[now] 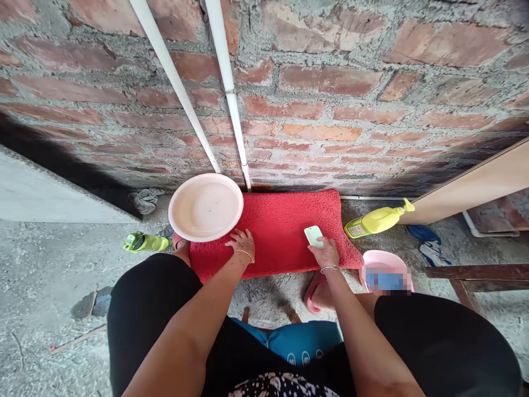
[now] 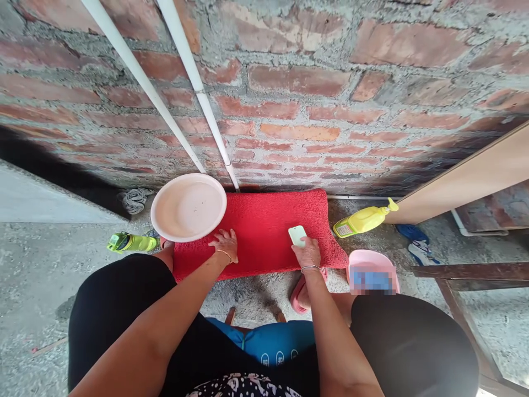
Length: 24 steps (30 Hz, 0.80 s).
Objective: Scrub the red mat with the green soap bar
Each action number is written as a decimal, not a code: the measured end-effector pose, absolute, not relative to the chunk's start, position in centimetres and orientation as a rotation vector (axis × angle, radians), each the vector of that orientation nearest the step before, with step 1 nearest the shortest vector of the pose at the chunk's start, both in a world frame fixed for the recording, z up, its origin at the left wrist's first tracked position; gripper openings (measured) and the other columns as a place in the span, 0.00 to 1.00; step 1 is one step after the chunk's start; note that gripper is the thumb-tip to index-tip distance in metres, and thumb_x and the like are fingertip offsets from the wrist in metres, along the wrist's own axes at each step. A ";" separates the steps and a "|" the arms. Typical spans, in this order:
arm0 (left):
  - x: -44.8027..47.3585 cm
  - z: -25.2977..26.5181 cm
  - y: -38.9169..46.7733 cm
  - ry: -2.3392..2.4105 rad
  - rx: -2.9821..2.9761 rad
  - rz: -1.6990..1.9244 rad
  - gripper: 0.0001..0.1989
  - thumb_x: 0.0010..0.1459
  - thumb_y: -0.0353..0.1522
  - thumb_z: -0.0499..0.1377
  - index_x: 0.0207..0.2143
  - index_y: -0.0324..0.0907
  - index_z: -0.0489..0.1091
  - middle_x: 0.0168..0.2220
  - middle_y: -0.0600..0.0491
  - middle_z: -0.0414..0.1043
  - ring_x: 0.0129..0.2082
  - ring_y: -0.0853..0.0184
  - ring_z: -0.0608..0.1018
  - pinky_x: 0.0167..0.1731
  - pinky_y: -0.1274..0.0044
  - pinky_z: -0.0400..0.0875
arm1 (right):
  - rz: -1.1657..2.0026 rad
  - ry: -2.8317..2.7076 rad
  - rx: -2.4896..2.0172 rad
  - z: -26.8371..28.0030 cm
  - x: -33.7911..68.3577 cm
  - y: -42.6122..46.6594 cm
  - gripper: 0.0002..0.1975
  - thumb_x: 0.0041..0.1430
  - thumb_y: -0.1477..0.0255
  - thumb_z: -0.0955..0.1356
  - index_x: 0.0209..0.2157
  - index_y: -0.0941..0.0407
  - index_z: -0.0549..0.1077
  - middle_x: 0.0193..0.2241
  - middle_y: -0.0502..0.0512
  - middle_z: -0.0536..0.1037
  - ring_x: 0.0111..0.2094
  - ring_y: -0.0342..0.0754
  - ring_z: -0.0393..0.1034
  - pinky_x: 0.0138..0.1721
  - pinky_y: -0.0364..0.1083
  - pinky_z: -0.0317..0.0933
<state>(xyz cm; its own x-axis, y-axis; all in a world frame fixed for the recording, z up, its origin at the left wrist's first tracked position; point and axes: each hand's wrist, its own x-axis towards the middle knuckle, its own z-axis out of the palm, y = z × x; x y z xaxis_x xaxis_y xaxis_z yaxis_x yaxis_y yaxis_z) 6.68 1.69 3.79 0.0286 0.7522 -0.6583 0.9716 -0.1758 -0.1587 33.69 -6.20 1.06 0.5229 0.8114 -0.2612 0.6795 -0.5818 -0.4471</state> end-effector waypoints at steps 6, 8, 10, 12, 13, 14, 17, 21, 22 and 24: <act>11.0 8.0 0.0 1.159 2.390 -0.485 0.56 0.46 0.41 0.68 0.69 0.52 0.36 0.71 0.45 0.32 0.70 0.50 0.40 0.62 0.51 0.46 | 1.080 -1.963 -1.903 4.2 28.6 -4.0 0.19 0.40 0.72 0.76 0.37 0.52 0.74 0.40 0.50 0.69 0.41 0.47 0.66 0.44 0.45 0.61; 11.2 8.7 -0.3 1.113 2.304 -0.479 0.53 0.48 0.42 0.65 0.69 0.49 0.38 0.70 0.44 0.43 0.69 0.51 0.48 0.62 0.53 0.50 | 1.133 -2.039 -1.800 4.9 27.5 -3.5 0.18 0.38 0.72 0.77 0.35 0.53 0.74 0.38 0.50 0.70 0.40 0.47 0.66 0.42 0.45 0.60; 10.8 8.9 -0.5 1.143 2.220 -0.504 0.48 0.51 0.42 0.62 0.69 0.48 0.42 0.68 0.43 0.51 0.67 0.52 0.54 0.61 0.55 0.53 | 1.158 -2.062 -1.751 5.1 26.7 -3.3 0.19 0.37 0.73 0.77 0.34 0.54 0.73 0.38 0.50 0.70 0.39 0.46 0.66 0.41 0.44 0.60; 10.2 8.7 -0.8 1.177 2.187 -0.523 0.44 0.52 0.43 0.61 0.67 0.46 0.46 0.67 0.43 0.53 0.66 0.51 0.56 0.61 0.57 0.54 | 1.193 -2.106 -1.703 5.0 26.2 -3.3 0.20 0.35 0.73 0.78 0.35 0.54 0.73 0.39 0.49 0.71 0.40 0.46 0.66 0.41 0.44 0.59; 9.9 8.5 -1.1 1.189 2.184 -0.530 0.43 0.52 0.44 0.60 0.66 0.44 0.49 0.66 0.42 0.53 0.66 0.50 0.56 0.61 0.59 0.55 | 1.216 -2.138 -1.677 4.9 26.1 -3.3 0.22 0.34 0.73 0.78 0.35 0.54 0.73 0.39 0.49 0.72 0.41 0.47 0.67 0.42 0.44 0.59; 9.7 8.3 -1.4 1.208 2.184 -0.535 0.41 0.52 0.45 0.60 0.65 0.42 0.52 0.65 0.41 0.55 0.65 0.50 0.57 0.61 0.61 0.56 | 1.236 -2.167 -1.660 4.8 26.1 -3.2 0.23 0.34 0.73 0.78 0.37 0.54 0.74 0.40 0.50 0.72 0.42 0.47 0.67 0.43 0.44 0.59; 9.4 7.6 -2.5 1.364 2.156 -0.537 0.35 0.53 0.45 0.59 0.59 0.37 0.61 0.59 0.39 0.64 0.60 0.53 0.66 0.58 0.66 0.61 | 1.226 -2.138 -1.801 4.7 27.5 -2.9 0.33 0.36 0.67 0.78 0.48 0.52 0.72 0.50 0.53 0.71 0.49 0.51 0.66 0.49 0.47 0.58; 8.5 6.5 -3.0 1.637 2.043 -0.486 0.32 0.54 0.46 0.59 0.56 0.37 0.62 0.55 0.41 0.67 0.56 0.55 0.70 0.54 0.68 0.64 | 0.987 -1.854 -2.480 4.4 32.2 -2.3 0.41 0.49 0.56 0.72 0.63 0.49 0.60 0.63 0.61 0.58 0.60 0.61 0.56 0.56 0.56 0.54; 8.2 6.3 -2.7 1.693 2.027 -0.457 0.32 0.54 0.46 0.59 0.56 0.38 0.62 0.55 0.42 0.68 0.55 0.55 0.70 0.54 0.68 0.64 | 0.936 -1.805 -2.611 4.2 33.2 -2.2 0.43 0.49 0.54 0.72 0.65 0.49 0.56 0.65 0.62 0.54 0.63 0.63 0.52 0.57 0.58 0.52; 7.9 6.3 -1.7 1.812 1.992 -0.391 0.30 0.55 0.46 0.58 0.56 0.38 0.62 0.54 0.42 0.68 0.55 0.56 0.70 0.54 0.69 0.64 | 0.919 -1.757 -2.768 3.6 34.5 -2.3 0.49 0.49 0.52 0.72 0.67 0.47 0.49 0.68 0.64 0.45 0.66 0.66 0.44 0.58 0.61 0.50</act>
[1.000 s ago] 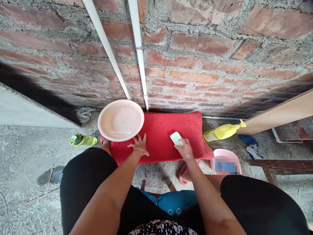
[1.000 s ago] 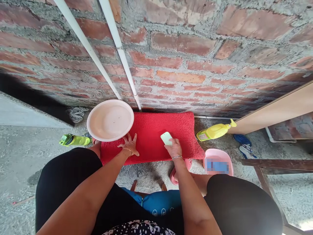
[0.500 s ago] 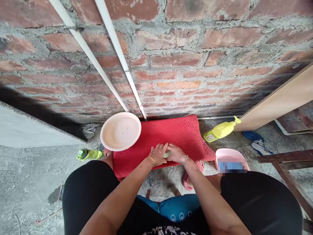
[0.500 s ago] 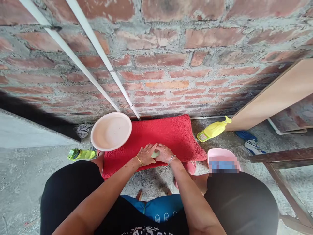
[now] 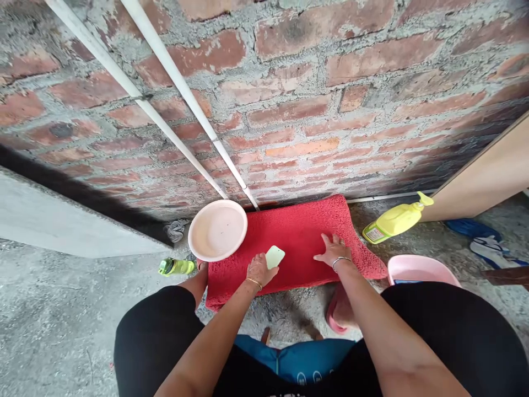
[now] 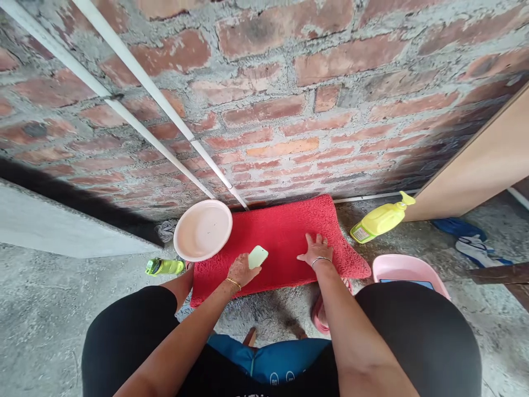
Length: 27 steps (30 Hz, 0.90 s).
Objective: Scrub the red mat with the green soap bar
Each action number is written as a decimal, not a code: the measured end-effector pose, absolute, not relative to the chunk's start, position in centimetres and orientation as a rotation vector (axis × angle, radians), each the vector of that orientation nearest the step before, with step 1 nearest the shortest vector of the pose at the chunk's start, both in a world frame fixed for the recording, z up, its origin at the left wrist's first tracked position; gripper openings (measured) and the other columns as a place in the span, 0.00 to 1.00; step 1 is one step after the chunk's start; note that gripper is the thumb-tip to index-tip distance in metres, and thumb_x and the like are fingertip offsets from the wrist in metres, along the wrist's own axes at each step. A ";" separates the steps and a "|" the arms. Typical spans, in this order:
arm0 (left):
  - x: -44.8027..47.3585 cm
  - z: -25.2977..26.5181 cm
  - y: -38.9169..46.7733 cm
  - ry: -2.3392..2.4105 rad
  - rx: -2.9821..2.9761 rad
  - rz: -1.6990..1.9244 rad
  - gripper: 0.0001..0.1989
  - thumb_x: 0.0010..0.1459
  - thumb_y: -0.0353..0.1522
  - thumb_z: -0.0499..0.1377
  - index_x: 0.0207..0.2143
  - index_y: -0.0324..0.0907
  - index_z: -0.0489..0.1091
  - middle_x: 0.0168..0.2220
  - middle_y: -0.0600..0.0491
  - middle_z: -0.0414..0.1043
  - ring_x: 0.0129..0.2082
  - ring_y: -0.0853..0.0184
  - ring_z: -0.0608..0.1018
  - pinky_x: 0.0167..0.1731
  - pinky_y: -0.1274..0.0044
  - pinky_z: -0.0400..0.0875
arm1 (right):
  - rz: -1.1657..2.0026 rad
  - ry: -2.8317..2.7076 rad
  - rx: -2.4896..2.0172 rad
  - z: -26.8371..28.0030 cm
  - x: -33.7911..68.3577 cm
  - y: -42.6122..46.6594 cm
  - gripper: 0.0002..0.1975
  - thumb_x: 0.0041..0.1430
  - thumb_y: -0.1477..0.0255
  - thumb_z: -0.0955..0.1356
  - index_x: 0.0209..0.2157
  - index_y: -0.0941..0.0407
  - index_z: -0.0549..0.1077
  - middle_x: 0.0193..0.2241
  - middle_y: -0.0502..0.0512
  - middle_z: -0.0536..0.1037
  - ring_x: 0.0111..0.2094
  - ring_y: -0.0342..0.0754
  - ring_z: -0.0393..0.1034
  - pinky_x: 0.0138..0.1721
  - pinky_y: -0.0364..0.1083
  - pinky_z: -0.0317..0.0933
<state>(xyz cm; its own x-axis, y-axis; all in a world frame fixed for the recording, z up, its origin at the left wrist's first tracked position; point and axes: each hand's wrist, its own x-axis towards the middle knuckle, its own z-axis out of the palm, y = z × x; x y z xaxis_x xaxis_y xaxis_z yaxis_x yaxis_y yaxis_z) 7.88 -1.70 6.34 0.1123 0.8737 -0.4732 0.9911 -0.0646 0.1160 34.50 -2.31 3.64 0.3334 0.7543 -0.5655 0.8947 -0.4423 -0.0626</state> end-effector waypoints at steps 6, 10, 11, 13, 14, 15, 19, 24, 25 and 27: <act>12.3 8.6 1.6 1.961 1.962 -0.201 0.29 0.53 0.46 0.60 0.52 0.38 0.64 0.53 0.41 0.65 0.53 0.56 0.70 0.49 0.70 0.67 | -0.724 1.400 2.195 1.5 33.4 -2.9 0.59 0.44 0.50 0.73 0.69 0.48 0.37 0.69 0.70 0.32 0.67 0.72 0.31 0.56 0.67 0.47; 18.8 9.1 2.2 1.756 2.145 -0.105 0.29 0.50 0.43 0.62 0.53 0.42 0.63 0.54 0.43 0.65 0.53 0.55 0.69 0.50 0.67 0.66 | -0.711 1.404 2.175 0.7 33.2 -2.8 0.60 0.44 0.48 0.73 0.69 0.49 0.35 0.69 0.72 0.32 0.67 0.73 0.32 0.56 0.69 0.47; 20.1 8.9 2.4 1.718 2.161 -0.073 0.30 0.50 0.43 0.62 0.53 0.42 0.62 0.54 0.43 0.65 0.53 0.55 0.69 0.51 0.66 0.65 | -0.708 1.406 2.172 0.6 33.3 -2.8 0.60 0.45 0.48 0.72 0.69 0.50 0.36 0.69 0.72 0.32 0.67 0.74 0.32 0.56 0.70 0.47; 21.5 8.1 3.0 1.729 2.099 -0.009 0.30 0.49 0.43 0.63 0.53 0.42 0.62 0.53 0.43 0.65 0.53 0.55 0.70 0.50 0.66 0.66 | -0.696 1.416 2.170 0.5 33.4 -2.8 0.58 0.46 0.49 0.72 0.69 0.51 0.36 0.68 0.73 0.32 0.67 0.74 0.33 0.55 0.70 0.47; 21.5 7.7 3.6 1.782 2.025 0.021 0.30 0.49 0.44 0.63 0.52 0.42 0.62 0.53 0.43 0.66 0.53 0.55 0.70 0.50 0.67 0.66 | -0.684 1.421 2.173 0.5 33.5 -2.9 0.58 0.47 0.50 0.72 0.69 0.51 0.37 0.68 0.73 0.33 0.67 0.74 0.33 0.55 0.70 0.48; 20.9 7.3 4.3 1.865 1.928 0.048 0.29 0.50 0.44 0.62 0.52 0.41 0.63 0.52 0.42 0.66 0.52 0.56 0.71 0.49 0.68 0.67 | -0.670 1.425 2.176 0.4 33.4 -2.9 0.57 0.47 0.50 0.72 0.69 0.51 0.38 0.68 0.74 0.34 0.67 0.75 0.34 0.55 0.70 0.48; 15.7 6.1 7.7 2.274 1.494 0.083 0.28 0.54 0.46 0.59 0.50 0.36 0.63 0.50 0.38 0.67 0.49 0.56 0.74 0.46 0.70 0.69 | -0.615 1.451 2.183 0.4 33.3 -3.1 0.57 0.47 0.51 0.72 0.69 0.51 0.40 0.68 0.75 0.36 0.66 0.75 0.37 0.53 0.68 0.51; 15.1 5.8 9.0 2.391 1.399 0.090 0.30 0.54 0.46 0.59 0.51 0.34 0.62 0.51 0.37 0.66 0.50 0.55 0.73 0.46 0.70 0.69 | -0.609 1.445 2.172 0.6 33.1 -2.9 0.58 0.45 0.50 0.73 0.69 0.51 0.39 0.68 0.76 0.36 0.66 0.76 0.38 0.52 0.70 0.51; 16.8 5.9 8.5 2.330 1.477 0.095 0.29 0.54 0.46 0.59 0.51 0.35 0.62 0.50 0.38 0.67 0.50 0.56 0.73 0.46 0.70 0.69 | -0.611 1.442 2.171 0.6 33.1 -2.9 0.59 0.45 0.49 0.73 0.69 0.51 0.39 0.68 0.77 0.37 0.66 0.76 0.38 0.52 0.70 0.51; 21.2 6.1 6.7 2.089 1.705 0.120 0.29 0.52 0.45 0.61 0.51 0.38 0.62 0.51 0.40 0.67 0.51 0.57 0.71 0.48 0.71 0.67 | -0.609 1.440 2.177 0.8 33.2 -2.9 0.59 0.44 0.49 0.73 0.69 0.52 0.40 0.68 0.77 0.37 0.65 0.77 0.38 0.52 0.71 0.51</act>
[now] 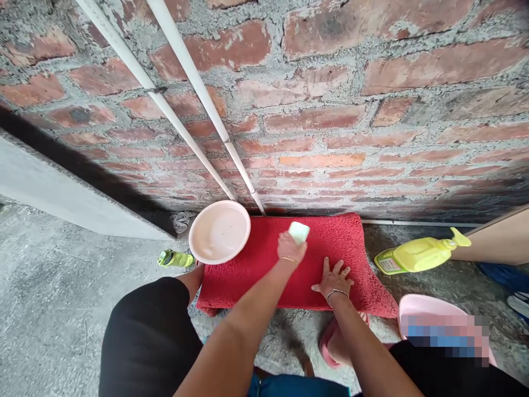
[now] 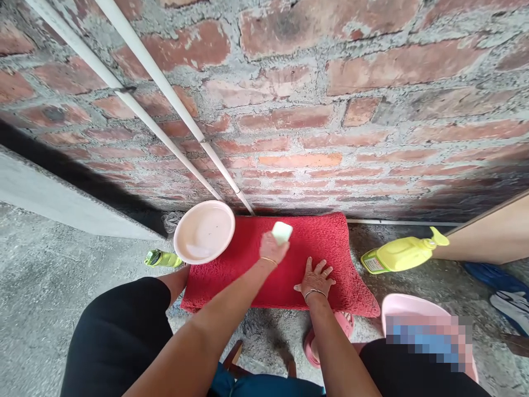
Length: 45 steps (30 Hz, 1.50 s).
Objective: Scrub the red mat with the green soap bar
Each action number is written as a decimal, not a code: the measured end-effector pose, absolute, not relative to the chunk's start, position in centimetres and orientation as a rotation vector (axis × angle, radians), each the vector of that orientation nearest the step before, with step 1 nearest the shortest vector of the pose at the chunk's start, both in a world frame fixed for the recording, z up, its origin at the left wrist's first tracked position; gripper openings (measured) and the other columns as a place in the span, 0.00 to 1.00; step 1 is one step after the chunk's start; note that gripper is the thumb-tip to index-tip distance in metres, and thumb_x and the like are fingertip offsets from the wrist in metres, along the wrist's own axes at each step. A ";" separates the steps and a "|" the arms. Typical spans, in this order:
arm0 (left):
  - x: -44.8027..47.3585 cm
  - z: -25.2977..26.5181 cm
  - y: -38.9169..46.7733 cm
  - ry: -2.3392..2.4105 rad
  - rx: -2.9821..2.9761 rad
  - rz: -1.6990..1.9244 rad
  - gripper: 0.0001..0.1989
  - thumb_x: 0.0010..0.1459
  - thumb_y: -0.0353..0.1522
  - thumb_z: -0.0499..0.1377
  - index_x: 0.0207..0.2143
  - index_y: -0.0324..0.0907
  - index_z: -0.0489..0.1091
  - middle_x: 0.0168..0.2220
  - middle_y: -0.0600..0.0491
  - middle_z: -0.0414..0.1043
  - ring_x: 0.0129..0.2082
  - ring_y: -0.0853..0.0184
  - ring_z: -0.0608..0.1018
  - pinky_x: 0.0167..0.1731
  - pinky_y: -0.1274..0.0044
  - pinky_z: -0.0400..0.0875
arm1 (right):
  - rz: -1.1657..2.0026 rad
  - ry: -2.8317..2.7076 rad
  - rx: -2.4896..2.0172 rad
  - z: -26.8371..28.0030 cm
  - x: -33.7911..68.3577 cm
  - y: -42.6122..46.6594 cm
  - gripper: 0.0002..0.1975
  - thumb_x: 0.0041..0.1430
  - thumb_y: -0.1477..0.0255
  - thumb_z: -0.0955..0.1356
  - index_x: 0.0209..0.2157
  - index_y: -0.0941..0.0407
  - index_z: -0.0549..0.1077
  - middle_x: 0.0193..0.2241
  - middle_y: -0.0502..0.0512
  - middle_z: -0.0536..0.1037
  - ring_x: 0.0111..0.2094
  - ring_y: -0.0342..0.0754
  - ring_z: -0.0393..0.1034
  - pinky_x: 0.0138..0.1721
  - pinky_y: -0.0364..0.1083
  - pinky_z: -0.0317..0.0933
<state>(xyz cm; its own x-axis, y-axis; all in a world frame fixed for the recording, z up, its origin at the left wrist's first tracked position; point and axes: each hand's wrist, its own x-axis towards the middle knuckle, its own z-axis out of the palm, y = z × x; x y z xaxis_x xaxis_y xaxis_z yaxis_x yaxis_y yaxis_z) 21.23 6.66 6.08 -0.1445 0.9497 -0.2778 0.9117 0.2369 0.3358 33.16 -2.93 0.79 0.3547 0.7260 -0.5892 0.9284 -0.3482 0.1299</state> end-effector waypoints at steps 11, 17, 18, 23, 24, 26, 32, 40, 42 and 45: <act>19.4 6.1 6.0 2.177 1.734 0.101 0.33 0.50 0.50 0.61 0.51 0.39 0.64 0.51 0.40 0.65 0.50 0.53 0.70 0.45 0.66 0.69 | -0.626 1.444 2.179 0.6 33.1 -3.0 0.61 0.43 0.47 0.73 0.69 0.52 0.39 0.68 0.77 0.36 0.66 0.77 0.37 0.52 0.73 0.50; 14.8 5.7 7.9 2.490 1.459 0.120 0.29 0.55 0.48 0.57 0.50 0.36 0.64 0.51 0.36 0.65 0.50 0.52 0.71 0.41 0.68 0.71 | -0.631 1.433 2.180 0.9 33.0 -2.6 0.61 0.42 0.49 0.74 0.69 0.52 0.40 0.67 0.77 0.38 0.65 0.78 0.38 0.51 0.72 0.51; 16.2 5.7 7.3 2.460 1.463 0.112 0.29 0.55 0.48 0.57 0.50 0.35 0.64 0.51 0.36 0.65 0.50 0.52 0.71 0.41 0.68 0.70 | -0.633 1.432 2.181 0.9 33.1 -2.6 0.61 0.42 0.49 0.74 0.69 0.52 0.40 0.67 0.78 0.38 0.65 0.78 0.38 0.51 0.72 0.51; 26.1 6.2 3.3 1.802 1.831 0.095 0.33 0.49 0.53 0.59 0.50 0.40 0.66 0.52 0.42 0.67 0.52 0.55 0.70 0.51 0.68 0.66 | -0.677 1.433 2.195 0.9 33.4 -2.8 0.58 0.46 0.46 0.71 0.69 0.58 0.42 0.68 0.77 0.37 0.66 0.75 0.34 0.54 0.71 0.50; 27.2 6.3 2.8 1.695 1.882 0.115 0.33 0.49 0.53 0.59 0.51 0.41 0.66 0.53 0.43 0.67 0.52 0.56 0.70 0.51 0.68 0.66 | -0.688 1.429 2.201 0.8 33.4 -2.9 0.56 0.49 0.46 0.69 0.69 0.59 0.43 0.68 0.76 0.37 0.67 0.73 0.33 0.55 0.69 0.50; 27.7 6.6 2.5 1.630 1.904 0.139 0.34 0.49 0.54 0.59 0.51 0.41 0.65 0.53 0.43 0.67 0.52 0.56 0.70 0.51 0.69 0.67 | -0.681 1.424 2.211 0.8 33.4 -2.9 0.53 0.51 0.47 0.68 0.69 0.60 0.44 0.68 0.75 0.38 0.67 0.72 0.33 0.55 0.68 0.52; 18.4 5.9 6.2 2.203 1.548 0.085 0.30 0.52 0.50 0.59 0.50 0.39 0.65 0.52 0.39 0.66 0.51 0.55 0.72 0.48 0.68 0.68 | -0.631 1.455 2.200 0.9 33.2 -2.9 0.62 0.41 0.43 0.72 0.69 0.52 0.41 0.67 0.78 0.38 0.65 0.78 0.38 0.52 0.71 0.50; 15.6 4.1 7.8 2.453 1.332 0.023 0.31 0.55 0.49 0.57 0.52 0.35 0.63 0.51 0.37 0.65 0.50 0.52 0.72 0.42 0.68 0.71 | -0.633 1.449 2.189 1.4 33.3 -2.9 0.59 0.44 0.46 0.72 0.69 0.53 0.41 0.67 0.77 0.39 0.65 0.77 0.39 0.52 0.68 0.52; 19.0 4.0 6.1 2.320 1.505 0.024 0.30 0.54 0.48 0.58 0.52 0.36 0.64 0.51 0.38 0.64 0.50 0.53 0.71 0.42 0.68 0.71 | -0.626 1.450 2.201 1.4 33.3 -2.9 0.61 0.42 0.44 0.72 0.69 0.53 0.41 0.67 0.78 0.39 0.65 0.77 0.39 0.52 0.68 0.52; 24.1 4.2 3.6 1.866 1.850 0.018 0.32 0.50 0.49 0.60 0.53 0.41 0.63 0.52 0.41 0.64 0.51 0.54 0.70 0.45 0.68 0.70 | -0.642 1.438 2.210 1.0 33.4 -3.0 0.62 0.40 0.41 0.71 0.69 0.55 0.43 0.67 0.76 0.38 0.66 0.76 0.37 0.53 0.69 0.51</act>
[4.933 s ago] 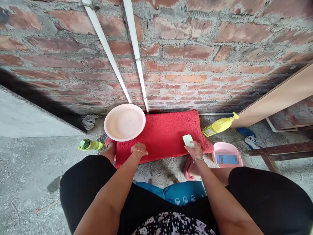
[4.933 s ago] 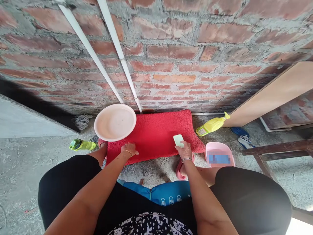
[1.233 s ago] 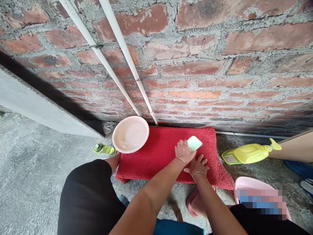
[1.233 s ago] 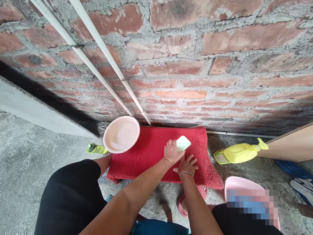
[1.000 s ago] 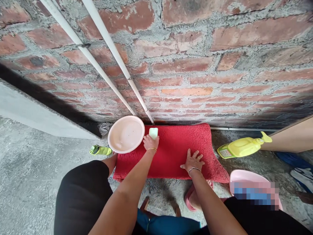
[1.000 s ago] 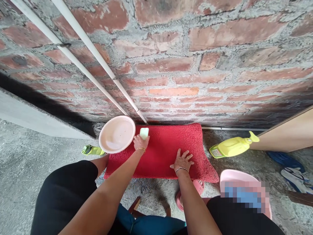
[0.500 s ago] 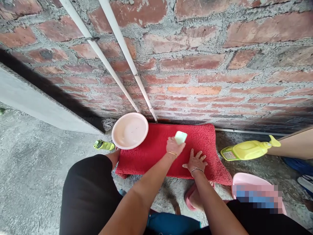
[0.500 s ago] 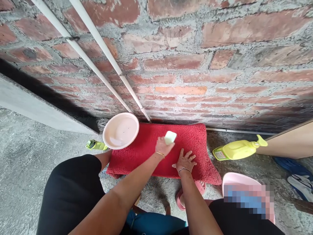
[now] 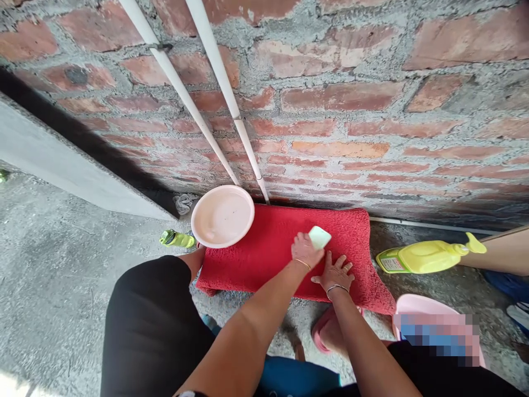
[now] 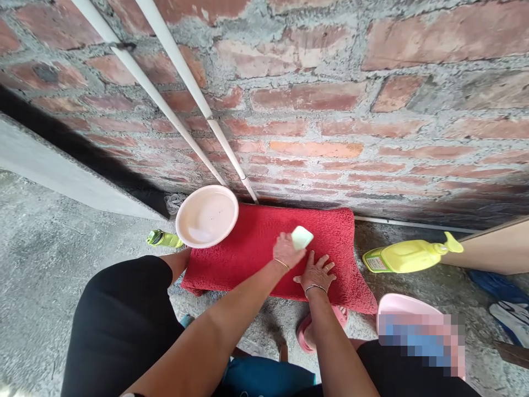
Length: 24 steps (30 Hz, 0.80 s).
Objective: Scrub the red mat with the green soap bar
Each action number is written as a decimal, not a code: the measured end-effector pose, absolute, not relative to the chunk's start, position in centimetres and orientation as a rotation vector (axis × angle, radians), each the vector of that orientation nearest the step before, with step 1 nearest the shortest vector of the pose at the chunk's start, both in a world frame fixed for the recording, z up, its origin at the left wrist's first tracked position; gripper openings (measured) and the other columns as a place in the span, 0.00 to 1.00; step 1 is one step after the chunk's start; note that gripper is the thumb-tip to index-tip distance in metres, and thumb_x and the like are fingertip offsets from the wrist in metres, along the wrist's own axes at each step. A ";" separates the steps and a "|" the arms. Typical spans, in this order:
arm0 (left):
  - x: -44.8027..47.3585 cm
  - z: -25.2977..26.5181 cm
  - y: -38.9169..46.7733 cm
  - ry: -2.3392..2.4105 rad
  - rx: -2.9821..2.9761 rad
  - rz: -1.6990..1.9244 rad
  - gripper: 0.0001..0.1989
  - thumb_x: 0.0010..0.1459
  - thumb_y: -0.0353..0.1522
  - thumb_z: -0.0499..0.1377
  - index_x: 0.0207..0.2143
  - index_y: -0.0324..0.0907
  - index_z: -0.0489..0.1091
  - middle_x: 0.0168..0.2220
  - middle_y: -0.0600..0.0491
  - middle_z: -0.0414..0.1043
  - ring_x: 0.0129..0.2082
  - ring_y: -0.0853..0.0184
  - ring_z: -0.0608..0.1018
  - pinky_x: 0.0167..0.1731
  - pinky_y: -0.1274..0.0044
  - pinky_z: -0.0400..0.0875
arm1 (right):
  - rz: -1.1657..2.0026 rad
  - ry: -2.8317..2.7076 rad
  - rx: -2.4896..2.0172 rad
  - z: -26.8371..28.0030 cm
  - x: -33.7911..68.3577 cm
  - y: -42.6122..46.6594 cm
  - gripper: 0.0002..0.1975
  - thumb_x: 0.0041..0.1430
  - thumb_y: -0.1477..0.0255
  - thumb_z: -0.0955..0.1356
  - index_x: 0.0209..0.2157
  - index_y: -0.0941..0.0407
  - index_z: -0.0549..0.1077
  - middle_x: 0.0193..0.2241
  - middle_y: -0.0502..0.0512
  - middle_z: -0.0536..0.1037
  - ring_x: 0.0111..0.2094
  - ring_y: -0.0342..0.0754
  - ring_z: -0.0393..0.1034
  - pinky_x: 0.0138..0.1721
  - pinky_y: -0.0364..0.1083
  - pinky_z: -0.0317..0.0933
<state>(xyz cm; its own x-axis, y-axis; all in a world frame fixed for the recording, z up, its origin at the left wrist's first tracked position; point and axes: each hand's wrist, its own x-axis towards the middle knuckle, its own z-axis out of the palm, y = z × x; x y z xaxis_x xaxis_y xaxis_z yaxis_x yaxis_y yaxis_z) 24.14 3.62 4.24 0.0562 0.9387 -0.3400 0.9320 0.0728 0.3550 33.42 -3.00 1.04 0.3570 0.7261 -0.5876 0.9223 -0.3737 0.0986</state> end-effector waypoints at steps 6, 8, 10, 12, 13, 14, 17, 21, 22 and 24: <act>22.8 5.0 4.5 1.919 1.786 0.127 0.34 0.52 0.52 0.58 0.54 0.39 0.63 0.53 0.41 0.64 0.51 0.55 0.69 0.49 0.68 0.67 | -0.594 1.452 2.218 0.6 33.4 -3.2 0.61 0.41 0.41 0.70 0.69 0.53 0.42 0.68 0.75 0.39 0.66 0.75 0.38 0.53 0.70 0.50; 19.2 4.8 6.4 2.164 1.610 0.137 0.32 0.53 0.51 0.58 0.52 0.38 0.64 0.52 0.40 0.65 0.51 0.55 0.70 0.50 0.68 0.67 | -0.589 1.458 2.220 0.7 33.4 -3.3 0.61 0.41 0.41 0.71 0.69 0.52 0.42 0.67 0.76 0.39 0.65 0.76 0.39 0.53 0.69 0.51; 15.8 4.6 8.3 2.345 1.451 0.147 0.31 0.54 0.50 0.58 0.51 0.36 0.64 0.52 0.38 0.65 0.50 0.54 0.71 0.48 0.68 0.68 | -0.596 1.461 2.220 0.9 33.3 -3.2 0.61 0.41 0.42 0.71 0.69 0.52 0.43 0.67 0.77 0.40 0.65 0.76 0.39 0.53 0.68 0.52; 13.8 4.2 9.5 2.441 1.333 0.119 0.30 0.55 0.48 0.58 0.52 0.36 0.63 0.52 0.38 0.64 0.51 0.53 0.71 0.46 0.68 0.69 | -0.607 1.465 2.221 1.0 33.3 -3.2 0.60 0.42 0.43 0.72 0.69 0.53 0.43 0.67 0.77 0.40 0.65 0.77 0.39 0.52 0.68 0.51; 13.4 4.0 9.7 2.465 1.301 0.098 0.30 0.56 0.48 0.58 0.52 0.35 0.63 0.52 0.37 0.64 0.51 0.53 0.72 0.45 0.68 0.70 | -0.611 1.467 2.222 1.1 33.3 -3.1 0.60 0.42 0.44 0.72 0.69 0.53 0.43 0.67 0.77 0.40 0.65 0.77 0.39 0.52 0.68 0.51; 13.6 3.8 9.7 2.476 1.298 0.080 0.29 0.56 0.48 0.57 0.52 0.36 0.62 0.52 0.37 0.64 0.51 0.53 0.72 0.45 0.68 0.70 | -0.614 1.468 2.223 1.1 33.3 -3.1 0.60 0.42 0.44 0.72 0.69 0.53 0.42 0.67 0.77 0.40 0.65 0.77 0.39 0.52 0.69 0.51; 17.1 3.4 7.7 2.369 1.510 0.033 0.29 0.55 0.47 0.58 0.52 0.37 0.62 0.53 0.38 0.63 0.51 0.54 0.71 0.44 0.69 0.70 | -0.617 1.461 2.233 1.2 33.3 -3.1 0.61 0.40 0.42 0.72 0.69 0.52 0.43 0.67 0.77 0.40 0.65 0.76 0.39 0.52 0.69 0.50; 23.4 3.2 3.2 1.764 1.937 -0.046 0.32 0.50 0.48 0.61 0.53 0.40 0.62 0.54 0.42 0.63 0.53 0.55 0.69 0.48 0.70 0.68 | -0.625 1.448 2.248 1.0 33.5 -3.2 0.59 0.42 0.42 0.71 0.68 0.53 0.47 0.67 0.75 0.41 0.66 0.75 0.39 0.53 0.68 0.50; 24.2 3.2 2.2 1.678 1.970 -0.030 0.33 0.50 0.49 0.61 0.54 0.41 0.62 0.54 0.43 0.63 0.53 0.56 0.68 0.49 0.70 0.68 | -0.627 1.448 2.250 1.0 33.5 -3.2 0.56 0.44 0.43 0.70 0.68 0.53 0.49 0.68 0.74 0.41 0.66 0.74 0.39 0.54 0.67 0.50; 24.3 3.2 1.1 1.642 1.952 0.011 0.34 0.50 0.51 0.60 0.54 0.42 0.62 0.54 0.43 0.63 0.54 0.56 0.68 0.50 0.70 0.67 | -0.621 1.451 2.256 0.9 33.6 -3.3 0.53 0.46 0.44 0.70 0.67 0.53 0.50 0.68 0.72 0.41 0.66 0.73 0.39 0.54 0.66 0.51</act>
<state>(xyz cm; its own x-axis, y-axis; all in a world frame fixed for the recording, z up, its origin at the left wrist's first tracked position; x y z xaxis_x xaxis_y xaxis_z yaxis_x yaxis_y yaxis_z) 24.29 1.10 3.15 0.2414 0.9040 -0.3528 0.8993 -0.0718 0.4315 33.58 -3.25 0.93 0.3673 0.7460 -0.5556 0.9168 -0.3910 0.0811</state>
